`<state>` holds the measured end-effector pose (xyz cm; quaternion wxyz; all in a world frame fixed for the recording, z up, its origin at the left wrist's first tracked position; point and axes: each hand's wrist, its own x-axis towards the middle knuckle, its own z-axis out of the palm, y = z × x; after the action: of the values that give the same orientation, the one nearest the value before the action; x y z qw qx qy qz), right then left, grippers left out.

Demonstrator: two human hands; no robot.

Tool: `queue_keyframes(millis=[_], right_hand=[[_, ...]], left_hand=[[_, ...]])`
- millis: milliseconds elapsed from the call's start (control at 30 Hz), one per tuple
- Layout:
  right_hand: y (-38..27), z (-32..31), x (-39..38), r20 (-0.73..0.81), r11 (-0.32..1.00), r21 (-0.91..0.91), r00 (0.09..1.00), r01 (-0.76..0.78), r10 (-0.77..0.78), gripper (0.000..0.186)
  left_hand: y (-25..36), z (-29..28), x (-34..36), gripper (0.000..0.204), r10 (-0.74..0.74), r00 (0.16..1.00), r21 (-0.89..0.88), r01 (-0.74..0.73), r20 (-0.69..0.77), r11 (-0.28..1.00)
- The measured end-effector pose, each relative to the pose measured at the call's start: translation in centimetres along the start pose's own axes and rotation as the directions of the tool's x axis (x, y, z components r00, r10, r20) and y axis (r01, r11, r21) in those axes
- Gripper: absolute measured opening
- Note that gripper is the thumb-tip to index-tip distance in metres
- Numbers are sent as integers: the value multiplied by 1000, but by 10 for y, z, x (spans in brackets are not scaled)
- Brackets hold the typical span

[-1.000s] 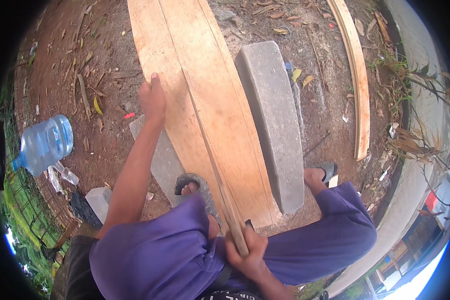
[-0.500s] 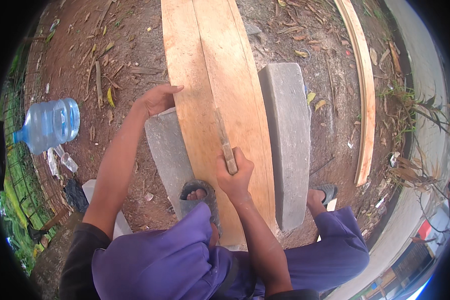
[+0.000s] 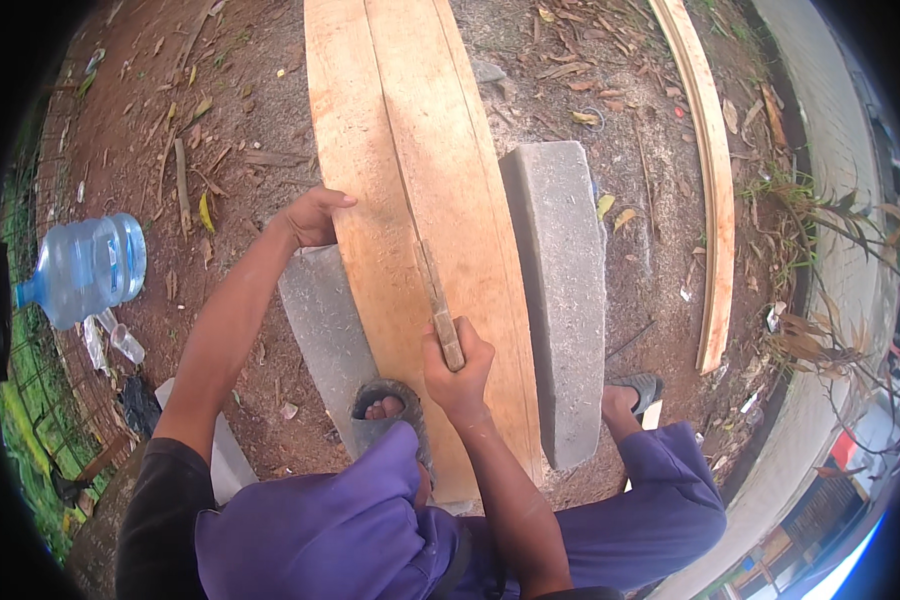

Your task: The person uses a hand saw to cut a long wooden plank placed on two concrete blocks. The person holds the plank with one hand and saws along a marked line with the other hand, producing sawdust as the cut progresses.

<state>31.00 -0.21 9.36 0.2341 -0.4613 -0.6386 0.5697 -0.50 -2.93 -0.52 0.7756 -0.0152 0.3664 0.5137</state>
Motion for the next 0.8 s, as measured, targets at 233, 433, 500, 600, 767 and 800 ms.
queue_keyframes(millis=[233, 433, 500, 600, 767, 800], right_hand=[[-3, 3, -7, 19, 999, 3, 999, -48, 48, 30], [-6, 5, -8, 15, 1000, -24, 1000, 0, 1, 26], [-7, 4, -5, 6, 1000, -21, 1000, 6, -6, 26], [-12, 5, -4, -13, 1000, -20, 1000, 12, -12, 27], [-18, 6, -3, -28, 1000, -27, 1000, -9, 8, 29], [-19, 8, -2, -33, 1000, -25, 999, -8, 7, 30]], left_hand=[[-15, -8, 2, 60, -3, 993, 258, 34, -122, 966], [-17, 24, 2, 53, 110, 954, 296, -24, -279, 955], [-14, 31, 2, 52, 136, 949, 261, -60, -285, 963], [-13, 41, -1, 52, 202, 937, 319, -106, -284, 942], [-13, 43, 1, 53, 217, 923, 344, -101, -318, 934], [-9, 44, 2, 54, 199, 927, 342, -83, -319, 936]])
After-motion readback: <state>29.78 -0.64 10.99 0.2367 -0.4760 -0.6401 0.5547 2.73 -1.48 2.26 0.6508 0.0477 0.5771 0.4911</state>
